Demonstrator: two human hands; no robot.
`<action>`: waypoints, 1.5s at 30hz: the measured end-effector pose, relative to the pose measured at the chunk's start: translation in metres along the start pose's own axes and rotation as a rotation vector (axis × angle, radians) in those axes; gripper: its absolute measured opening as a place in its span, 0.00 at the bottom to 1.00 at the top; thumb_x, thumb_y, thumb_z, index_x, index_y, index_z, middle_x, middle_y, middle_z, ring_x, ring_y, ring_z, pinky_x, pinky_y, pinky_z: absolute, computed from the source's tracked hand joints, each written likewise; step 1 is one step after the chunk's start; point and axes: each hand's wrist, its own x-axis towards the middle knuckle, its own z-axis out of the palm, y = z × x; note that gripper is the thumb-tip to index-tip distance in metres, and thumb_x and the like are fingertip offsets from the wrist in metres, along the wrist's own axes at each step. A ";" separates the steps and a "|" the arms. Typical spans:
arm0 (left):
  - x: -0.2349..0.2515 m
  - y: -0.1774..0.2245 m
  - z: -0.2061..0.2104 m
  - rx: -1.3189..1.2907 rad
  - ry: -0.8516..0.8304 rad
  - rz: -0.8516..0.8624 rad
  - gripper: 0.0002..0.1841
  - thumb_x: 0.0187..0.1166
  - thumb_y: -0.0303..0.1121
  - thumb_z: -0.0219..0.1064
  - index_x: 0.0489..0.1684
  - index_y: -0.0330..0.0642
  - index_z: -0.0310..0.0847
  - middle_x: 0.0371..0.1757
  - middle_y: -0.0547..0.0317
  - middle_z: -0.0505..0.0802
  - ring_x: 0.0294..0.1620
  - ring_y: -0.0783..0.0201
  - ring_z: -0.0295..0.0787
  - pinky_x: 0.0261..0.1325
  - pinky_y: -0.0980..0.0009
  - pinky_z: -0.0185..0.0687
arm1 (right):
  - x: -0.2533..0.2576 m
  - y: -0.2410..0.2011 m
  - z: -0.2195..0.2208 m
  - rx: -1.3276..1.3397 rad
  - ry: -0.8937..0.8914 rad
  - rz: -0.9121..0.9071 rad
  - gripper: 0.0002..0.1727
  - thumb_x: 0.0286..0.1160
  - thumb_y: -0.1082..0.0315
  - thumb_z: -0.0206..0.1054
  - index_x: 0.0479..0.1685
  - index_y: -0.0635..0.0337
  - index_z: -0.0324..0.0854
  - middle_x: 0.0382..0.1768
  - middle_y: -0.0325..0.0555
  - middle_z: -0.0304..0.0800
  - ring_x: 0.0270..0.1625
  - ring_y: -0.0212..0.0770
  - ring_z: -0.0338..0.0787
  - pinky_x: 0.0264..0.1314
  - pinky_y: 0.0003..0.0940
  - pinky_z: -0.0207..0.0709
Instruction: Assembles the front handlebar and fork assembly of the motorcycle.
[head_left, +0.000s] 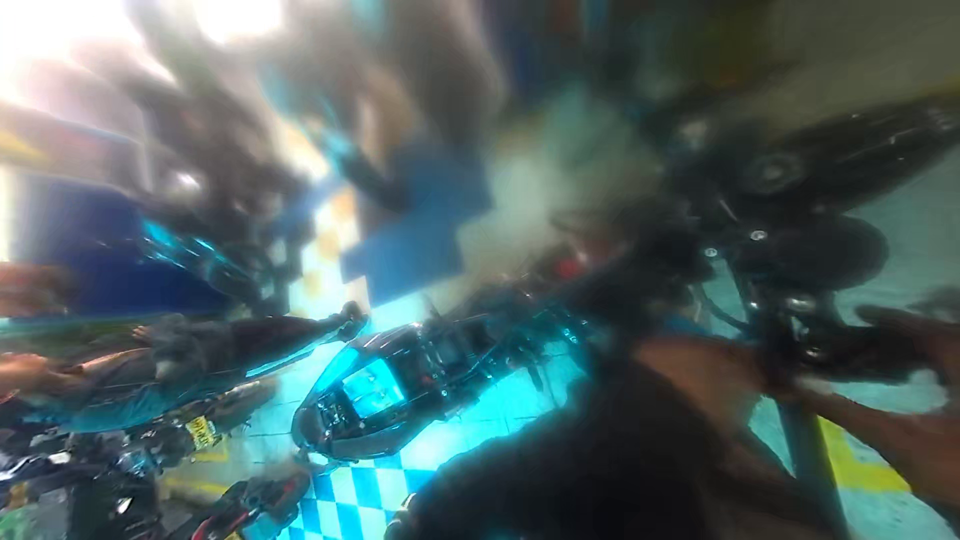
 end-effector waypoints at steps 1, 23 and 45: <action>-0.003 0.000 0.001 -0.018 0.037 -0.007 0.17 0.87 0.34 0.60 0.69 0.43 0.82 0.67 0.48 0.89 0.69 0.47 0.86 0.69 0.48 0.81 | 0.000 -0.005 -0.001 0.004 0.003 0.013 0.60 0.43 0.28 0.78 0.80 0.61 0.73 0.86 0.73 0.58 0.83 0.73 0.67 0.80 0.68 0.65; -0.042 -0.012 0.141 -0.884 0.517 0.100 0.34 0.81 0.41 0.67 0.89 0.47 0.63 0.82 0.50 0.78 0.72 0.57 0.85 0.67 0.57 0.88 | 0.010 0.012 -0.001 0.768 -0.003 0.598 0.22 0.91 0.58 0.57 0.80 0.53 0.72 0.41 0.44 0.89 0.19 0.29 0.77 0.20 0.24 0.73; 0.021 0.009 0.103 -0.798 0.783 -0.015 0.19 0.85 0.37 0.68 0.72 0.43 0.84 0.58 0.53 0.95 0.54 0.62 0.95 0.65 0.56 0.89 | 0.023 0.005 -0.017 0.709 0.018 0.578 0.20 0.86 0.60 0.65 0.72 0.57 0.77 0.41 0.49 0.92 0.21 0.34 0.84 0.21 0.28 0.79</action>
